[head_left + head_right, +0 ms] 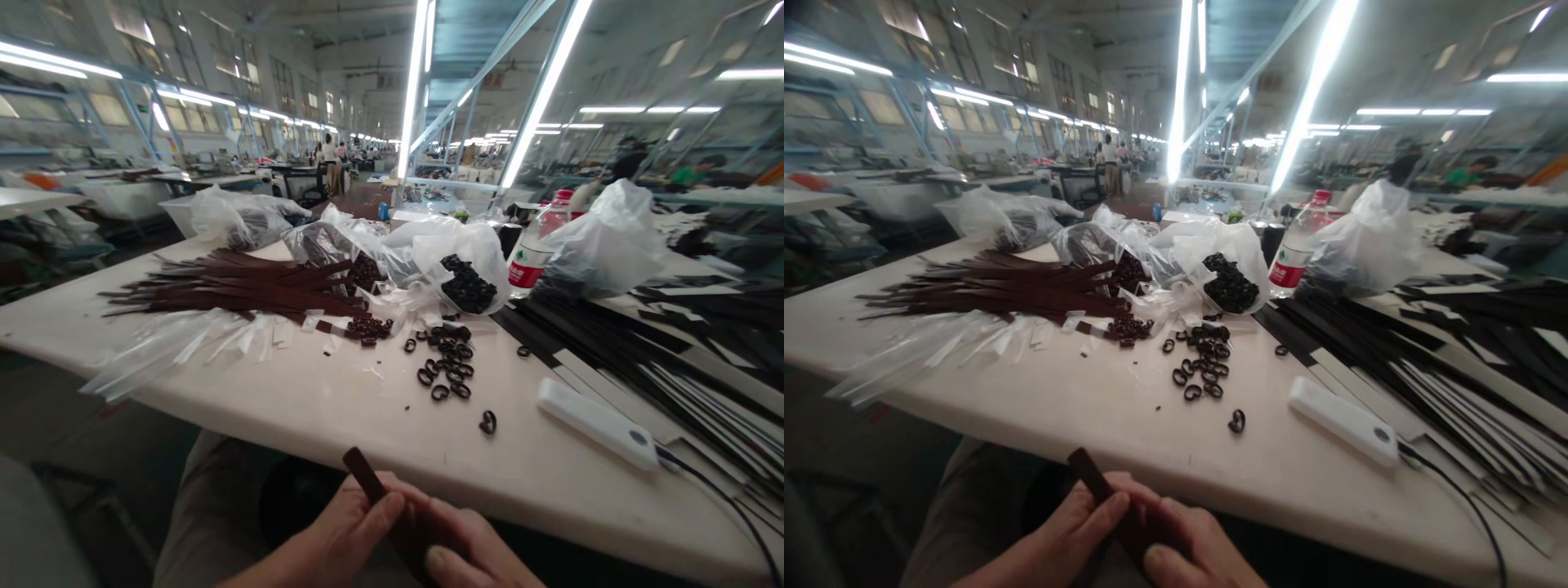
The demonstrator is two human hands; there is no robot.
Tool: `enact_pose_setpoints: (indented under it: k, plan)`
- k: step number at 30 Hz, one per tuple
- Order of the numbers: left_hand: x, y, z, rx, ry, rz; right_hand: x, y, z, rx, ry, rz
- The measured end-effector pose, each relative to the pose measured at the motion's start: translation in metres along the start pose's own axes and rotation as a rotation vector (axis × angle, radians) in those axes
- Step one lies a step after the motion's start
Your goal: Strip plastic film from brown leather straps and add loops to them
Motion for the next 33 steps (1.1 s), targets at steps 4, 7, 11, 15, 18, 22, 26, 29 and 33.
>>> enact_pose_setpoints:
  k: [4, 7, 11, 15, 18, 22, 26, 29, 33]
  plan:
    - [0.009, 0.023, -0.021, -0.184, 0.205, 0.035, -0.031, 0.035, -0.001, 0.008, 0.257, 0.024]
    - [0.032, 0.061, -0.030, -0.203, 0.162, 0.062, -0.029, 0.029, -0.028, -0.063, 0.390, -0.055]
    - [0.068, 0.144, -0.044, -0.171, 0.431, -0.160, -0.024, 0.008, -0.065, -0.132, 0.497, -0.142]
    - [0.076, 0.220, -0.051, -0.113, 0.891, -0.317, -0.028, -0.001, -0.086, -0.123, 0.562, -0.162]
    - [0.075, 0.252, -0.046, -0.030, 0.909, -0.344, -0.032, -0.001, -0.093, -0.106, 0.584, -0.181]
    - [0.080, 0.271, -0.038, 0.060, 0.820, -0.357, -0.035, 0.001, -0.094, -0.095, 0.593, -0.179]
    - [0.085, 0.271, -0.040, 0.093, 0.588, -0.344, -0.038, 0.005, -0.092, -0.098, 0.598, -0.183]
    - [0.082, 0.254, -0.043, 0.104, 0.315, -0.284, -0.039, 0.007, -0.090, -0.099, 0.602, -0.198]
    - [0.077, 0.197, -0.037, 0.121, -0.040, -0.219, -0.036, 0.004, -0.086, -0.126, 0.647, -0.253]
Point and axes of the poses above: each hand's wrist, its own y-axis towards the middle knuckle, its own x-axis out of the back of the hand, z = x × y, the point moved 4 cm from there along y, towards the middle knuckle, and after that the axes turned 2 degrees about -y, right-handed, at the moved point
